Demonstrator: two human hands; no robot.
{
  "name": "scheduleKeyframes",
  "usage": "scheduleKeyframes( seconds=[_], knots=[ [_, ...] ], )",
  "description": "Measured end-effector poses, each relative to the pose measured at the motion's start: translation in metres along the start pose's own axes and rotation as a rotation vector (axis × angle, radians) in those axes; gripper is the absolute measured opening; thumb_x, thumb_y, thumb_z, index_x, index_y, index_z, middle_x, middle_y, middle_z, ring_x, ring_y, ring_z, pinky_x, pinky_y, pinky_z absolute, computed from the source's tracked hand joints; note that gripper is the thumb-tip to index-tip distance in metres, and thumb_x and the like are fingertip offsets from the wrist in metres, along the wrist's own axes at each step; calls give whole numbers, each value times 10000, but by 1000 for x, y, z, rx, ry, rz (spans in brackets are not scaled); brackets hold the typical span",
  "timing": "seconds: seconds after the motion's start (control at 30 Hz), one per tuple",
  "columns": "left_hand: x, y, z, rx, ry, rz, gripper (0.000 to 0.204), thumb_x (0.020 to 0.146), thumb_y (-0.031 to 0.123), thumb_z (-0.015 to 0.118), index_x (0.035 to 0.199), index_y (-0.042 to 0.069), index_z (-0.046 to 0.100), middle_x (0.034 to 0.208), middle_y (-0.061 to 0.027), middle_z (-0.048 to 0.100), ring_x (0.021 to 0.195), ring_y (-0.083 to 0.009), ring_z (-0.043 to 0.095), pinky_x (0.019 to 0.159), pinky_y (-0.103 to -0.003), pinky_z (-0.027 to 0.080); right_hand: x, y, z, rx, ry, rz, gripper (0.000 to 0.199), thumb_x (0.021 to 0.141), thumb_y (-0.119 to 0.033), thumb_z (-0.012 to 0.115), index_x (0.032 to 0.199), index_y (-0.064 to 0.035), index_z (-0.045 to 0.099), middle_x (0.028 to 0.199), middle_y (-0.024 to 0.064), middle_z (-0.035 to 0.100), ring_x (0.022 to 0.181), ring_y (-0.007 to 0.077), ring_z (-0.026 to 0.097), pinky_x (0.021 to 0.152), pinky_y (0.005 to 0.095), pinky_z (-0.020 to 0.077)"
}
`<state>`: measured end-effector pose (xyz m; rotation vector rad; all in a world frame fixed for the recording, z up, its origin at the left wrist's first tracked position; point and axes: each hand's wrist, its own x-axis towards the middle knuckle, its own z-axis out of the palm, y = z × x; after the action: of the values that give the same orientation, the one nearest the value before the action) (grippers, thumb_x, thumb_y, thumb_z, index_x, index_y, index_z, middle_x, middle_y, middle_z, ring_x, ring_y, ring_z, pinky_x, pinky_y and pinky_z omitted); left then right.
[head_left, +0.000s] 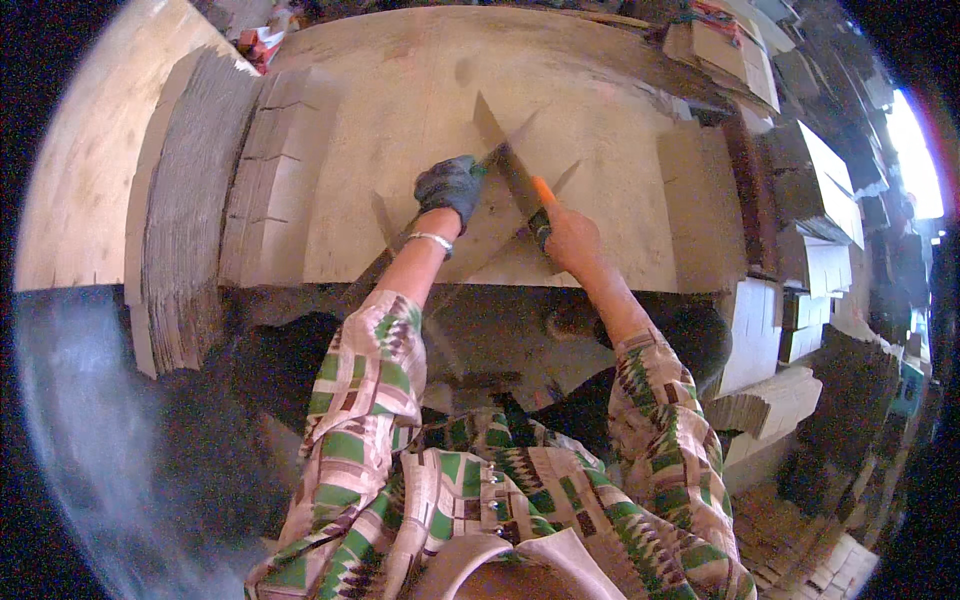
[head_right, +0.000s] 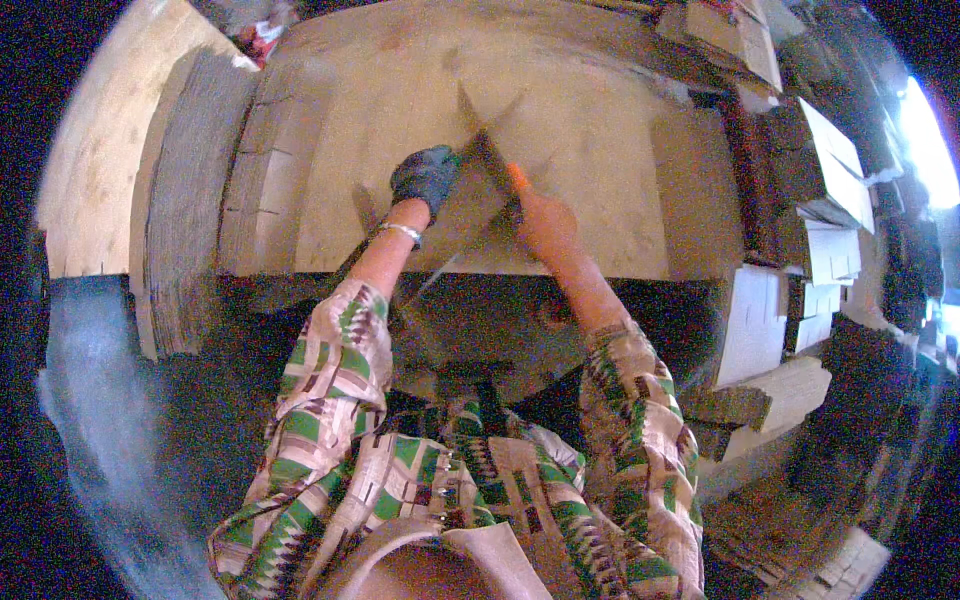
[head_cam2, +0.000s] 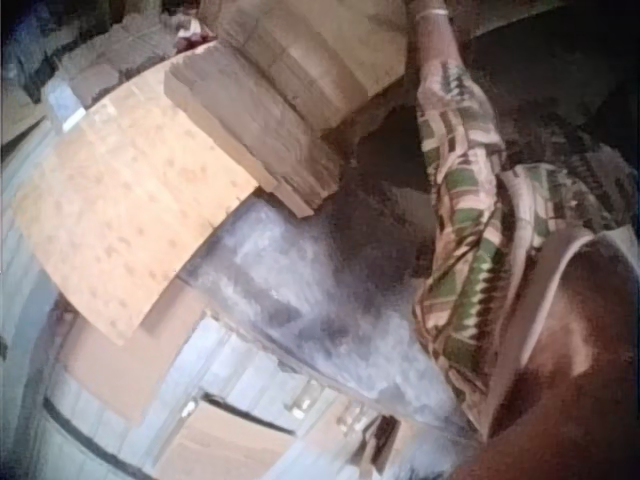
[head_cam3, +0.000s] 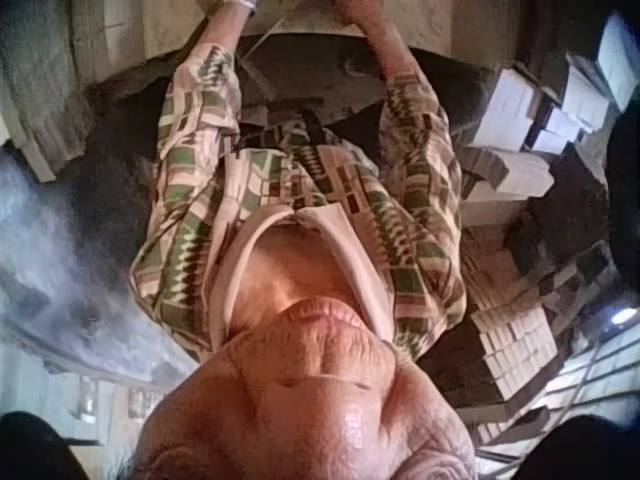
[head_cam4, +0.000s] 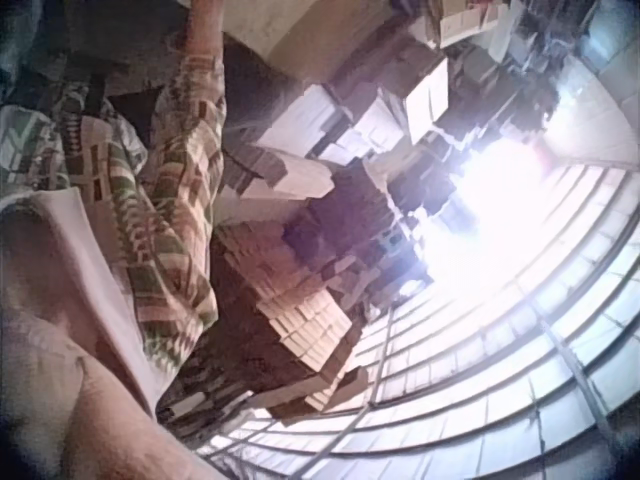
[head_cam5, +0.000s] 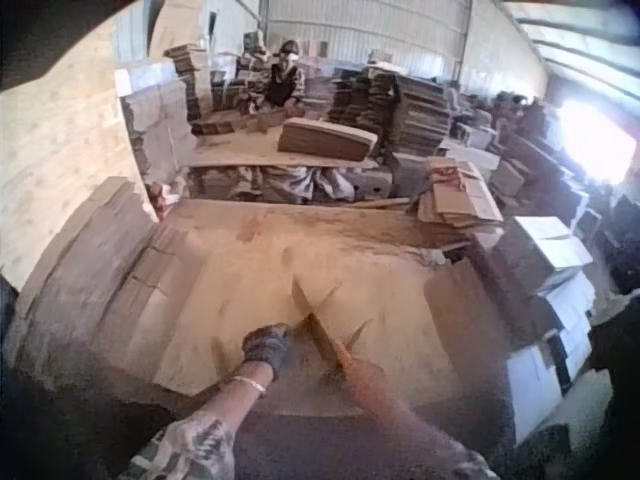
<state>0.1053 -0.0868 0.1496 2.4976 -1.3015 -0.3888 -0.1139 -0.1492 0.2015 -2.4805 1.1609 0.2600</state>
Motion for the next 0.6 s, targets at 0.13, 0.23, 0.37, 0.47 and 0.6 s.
scheduleKeyframes(
  seconds=[0.13,0.23,0.37,0.47,0.6],
  knots=[
    [-29,0,-7,-9,293,163,506,903,424,635,1252,57,628,1178,-218,669,1081,-395,633,914,-483,510,-10,79,5,95,536,16,863,805,-136,722,1546,-271,301,1055,229,680,947,377,677,799,516,539],
    [-56,1,-19,-11,225,156,507,890,407,654,1268,71,615,1183,-197,668,1139,-380,599,989,-507,441,-28,167,-39,-345,654,306,714,806,-195,747,1449,-187,436,1139,216,660,1006,343,669,837,513,540],
    [-81,-16,-10,14,239,169,482,902,407,645,1256,81,625,1199,-195,658,1150,-380,590,992,-504,436,-54,192,-78,-492,360,559,386,838,-269,724,1171,-89,644,1101,168,698,1012,331,688,867,515,551],
    [-94,-3,-16,14,253,225,472,911,426,635,1234,82,644,1225,-199,644,1181,-374,574,1011,-503,425,-51,269,-85,-327,419,673,275,854,-265,692,1076,-104,675,1041,165,721,993,342,704,857,506,560],
    [-108,-11,-16,-79,194,236,516,902,462,639,1262,92,638,1281,-196,623,1223,-373,551,1064,-498,394,-48,281,-87,-227,666,685,226,839,-170,647,1048,-86,656,1006,190,723,976,374,705,823,471,572]
  ],
)
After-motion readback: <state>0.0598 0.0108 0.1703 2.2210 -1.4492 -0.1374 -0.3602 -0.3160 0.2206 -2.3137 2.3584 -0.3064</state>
